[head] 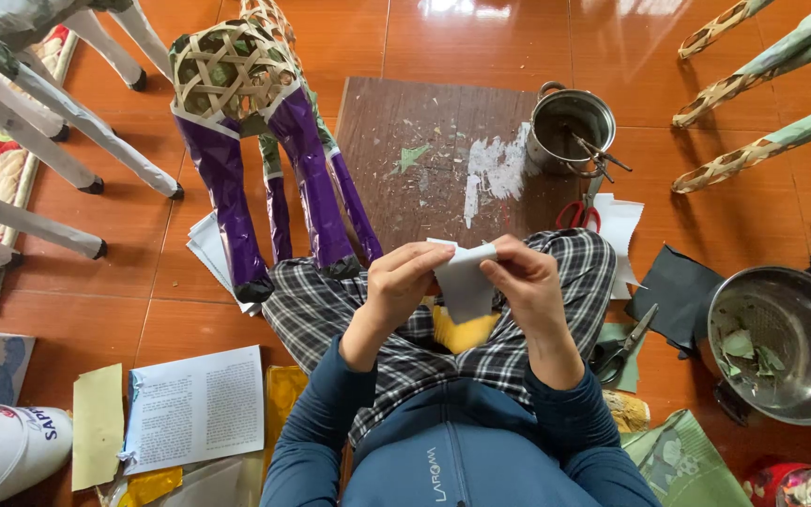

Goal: Applying paper strips to a giraffe-shaped frame to create a paper mache sculpture

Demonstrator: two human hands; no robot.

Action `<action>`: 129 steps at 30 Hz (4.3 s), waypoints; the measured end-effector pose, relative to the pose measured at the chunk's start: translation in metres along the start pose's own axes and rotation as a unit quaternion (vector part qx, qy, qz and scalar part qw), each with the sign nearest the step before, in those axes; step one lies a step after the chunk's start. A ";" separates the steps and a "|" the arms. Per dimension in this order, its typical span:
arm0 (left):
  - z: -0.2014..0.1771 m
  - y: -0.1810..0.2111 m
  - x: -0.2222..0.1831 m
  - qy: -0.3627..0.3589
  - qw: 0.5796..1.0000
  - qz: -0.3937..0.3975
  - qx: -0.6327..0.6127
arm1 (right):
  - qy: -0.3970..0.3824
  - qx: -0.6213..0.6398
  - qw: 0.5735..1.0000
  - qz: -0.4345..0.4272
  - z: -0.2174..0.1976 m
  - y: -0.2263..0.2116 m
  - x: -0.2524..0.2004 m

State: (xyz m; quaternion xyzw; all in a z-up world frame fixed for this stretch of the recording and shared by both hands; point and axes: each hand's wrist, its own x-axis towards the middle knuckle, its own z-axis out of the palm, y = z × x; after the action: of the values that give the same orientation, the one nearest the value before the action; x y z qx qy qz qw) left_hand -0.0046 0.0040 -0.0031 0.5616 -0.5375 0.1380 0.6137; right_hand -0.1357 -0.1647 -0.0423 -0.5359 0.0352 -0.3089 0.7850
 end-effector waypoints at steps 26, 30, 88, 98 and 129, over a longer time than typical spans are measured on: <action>0.022 -0.021 0.006 0.067 0.977 -0.198 0.039 | -0.047 -0.007 0.999 -0.018 0.023 -0.008 0.030; 0.019 -0.014 0.046 0.025 0.991 -0.132 0.013 | -0.096 -0.200 0.975 0.006 0.021 -0.019 0.039; 0.023 -0.006 0.007 0.024 0.938 -0.298 -0.176 | 0.027 -0.330 0.943 -0.042 0.027 -0.031 0.042; 0.032 -0.049 0.015 -0.090 0.867 -0.330 -0.363 | 0.167 0.030 0.985 0.023 -0.003 0.006 0.083; 0.042 -0.063 -0.090 -0.189 0.630 -0.547 -0.517 | 0.109 0.045 0.993 -0.029 -0.028 -0.011 0.099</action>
State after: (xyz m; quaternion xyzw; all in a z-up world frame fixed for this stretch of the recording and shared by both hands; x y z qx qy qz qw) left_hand -0.0120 -0.0130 -0.1195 0.3574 -0.2190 -0.6330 0.6508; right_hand -0.0716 -0.2413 -0.0173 -0.4638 0.0906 -0.3893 0.7906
